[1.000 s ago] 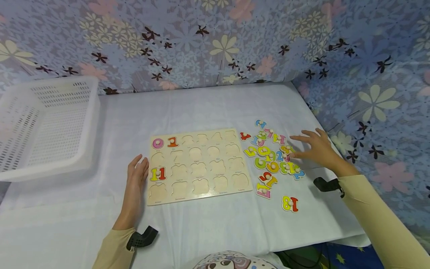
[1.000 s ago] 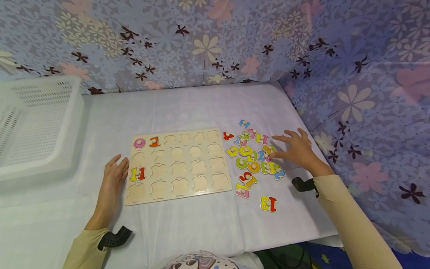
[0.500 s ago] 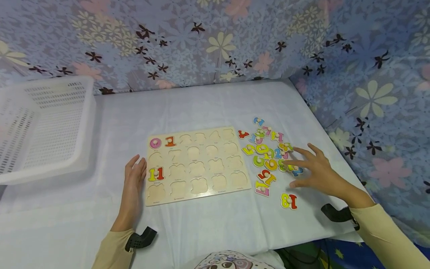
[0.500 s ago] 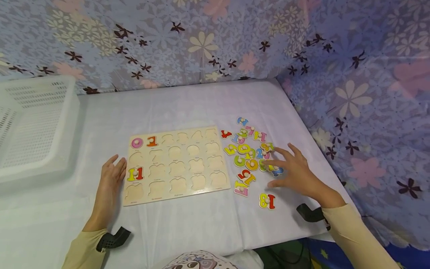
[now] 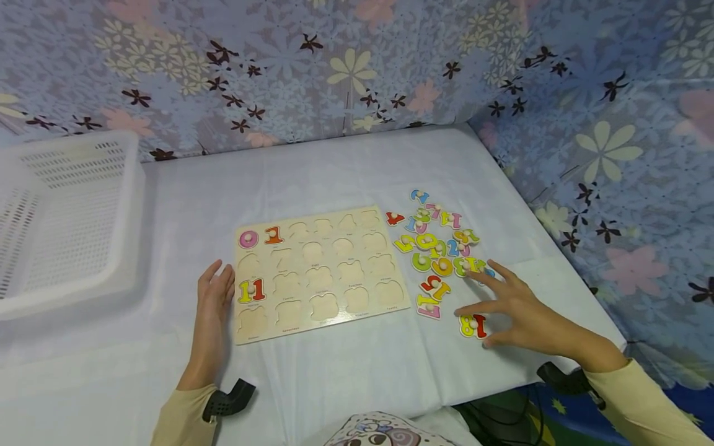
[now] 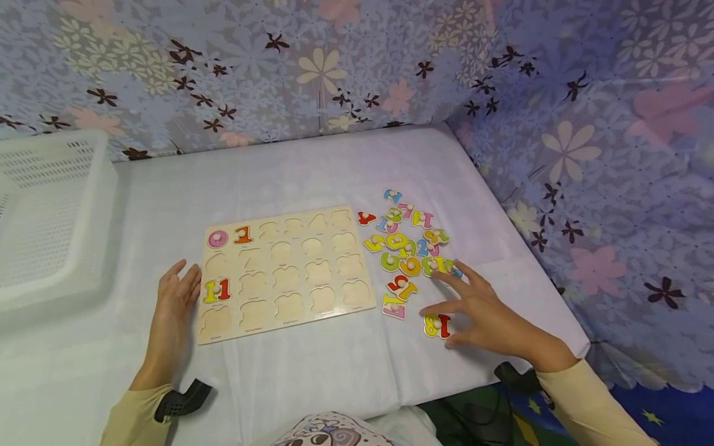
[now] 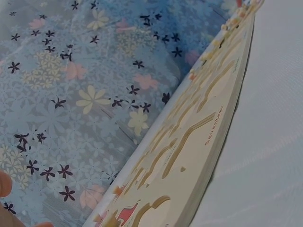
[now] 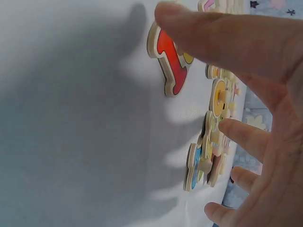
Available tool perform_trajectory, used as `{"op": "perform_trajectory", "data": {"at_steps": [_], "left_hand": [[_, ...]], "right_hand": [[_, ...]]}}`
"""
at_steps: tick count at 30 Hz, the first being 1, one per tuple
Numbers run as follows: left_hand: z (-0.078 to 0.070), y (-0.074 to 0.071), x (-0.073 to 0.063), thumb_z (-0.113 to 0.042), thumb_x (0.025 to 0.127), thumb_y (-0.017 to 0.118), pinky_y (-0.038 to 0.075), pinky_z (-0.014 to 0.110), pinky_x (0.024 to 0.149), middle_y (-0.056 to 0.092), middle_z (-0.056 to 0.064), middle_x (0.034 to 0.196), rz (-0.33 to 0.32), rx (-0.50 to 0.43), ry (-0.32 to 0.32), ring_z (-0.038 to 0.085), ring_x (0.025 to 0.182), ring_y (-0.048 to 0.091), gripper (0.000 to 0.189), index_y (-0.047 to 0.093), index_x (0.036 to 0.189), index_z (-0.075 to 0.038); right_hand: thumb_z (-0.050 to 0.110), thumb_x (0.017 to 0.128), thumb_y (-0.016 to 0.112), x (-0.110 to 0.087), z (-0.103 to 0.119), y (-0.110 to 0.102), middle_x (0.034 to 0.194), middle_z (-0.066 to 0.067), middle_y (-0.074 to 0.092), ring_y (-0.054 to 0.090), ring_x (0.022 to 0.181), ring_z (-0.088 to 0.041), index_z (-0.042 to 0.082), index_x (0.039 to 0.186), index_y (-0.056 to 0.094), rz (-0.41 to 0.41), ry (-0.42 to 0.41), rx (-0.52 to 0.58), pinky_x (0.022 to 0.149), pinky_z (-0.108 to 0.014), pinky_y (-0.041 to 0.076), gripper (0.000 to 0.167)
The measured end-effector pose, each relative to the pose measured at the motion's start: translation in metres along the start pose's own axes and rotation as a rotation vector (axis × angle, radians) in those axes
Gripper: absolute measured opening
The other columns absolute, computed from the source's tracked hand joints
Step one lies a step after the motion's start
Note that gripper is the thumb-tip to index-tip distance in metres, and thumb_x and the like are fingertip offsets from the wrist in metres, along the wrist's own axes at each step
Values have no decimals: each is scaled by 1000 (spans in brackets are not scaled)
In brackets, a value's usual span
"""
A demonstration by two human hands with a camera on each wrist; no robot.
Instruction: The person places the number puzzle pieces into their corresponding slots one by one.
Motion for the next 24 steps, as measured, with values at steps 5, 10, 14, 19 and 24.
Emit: {"op": "perform_trajectory", "data": {"at_steps": [5, 10, 14, 19, 24], "left_hand": [[2, -2, 1, -51, 99, 39, 13, 26, 115, 16, 1, 158, 3, 18, 15, 11, 143, 19, 67, 11, 154, -23], [4, -2, 2, -53, 99, 39, 13, 27, 115, 17, 1, 158, -2, 40, 21, 12, 143, 20, 67, 12, 153, -24], [5, -3, 3, -49, 100, 39, 14, 26, 115, 18, 2, 158, -2, 25, 46, 12, 143, 20, 65, 13, 153, -22], [7, -5, 7, -44, 101, 40, 20, 20, 112, 18, 6, 157, 14, -4, 108, 14, 143, 19, 61, 15, 152, -19], [10, -6, 10, -46, 101, 41, 20, 19, 111, 18, 5, 157, 20, -12, 117, 12, 143, 19, 64, 15, 153, -19]], "right_hand": [[25, 63, 91, 5, -2, 2, 149, -13, 36, 8, 139, -50, 37, 112, 72, 16, 3, -1, 92, -79, 19, 54], [31, 63, 91, 7, -7, -1, 145, -15, 40, 8, 140, -48, 30, 100, 72, -37, 34, -40, 95, -77, 17, 42], [48, 63, 87, 4, -10, -10, 139, -21, 45, 9, 142, -45, 28, 76, 62, -147, 62, -196, 100, -74, 14, 35], [58, 62, 83, -2, -10, -22, 135, -21, 48, 11, 142, -44, 31, 65, 53, -217, 53, -283, 103, -72, 11, 40], [45, 57, 90, -2, -5, -19, 145, -16, 40, 5, 143, -42, 29, 101, 74, -104, -37, -181, 91, -77, 21, 49]]}}
Point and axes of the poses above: each hand's wrist, its own x-axis towards the middle knuckle, its own y-axis out of the palm, z = x × y, the point moved 9 cm from there along x, towards the middle knuckle
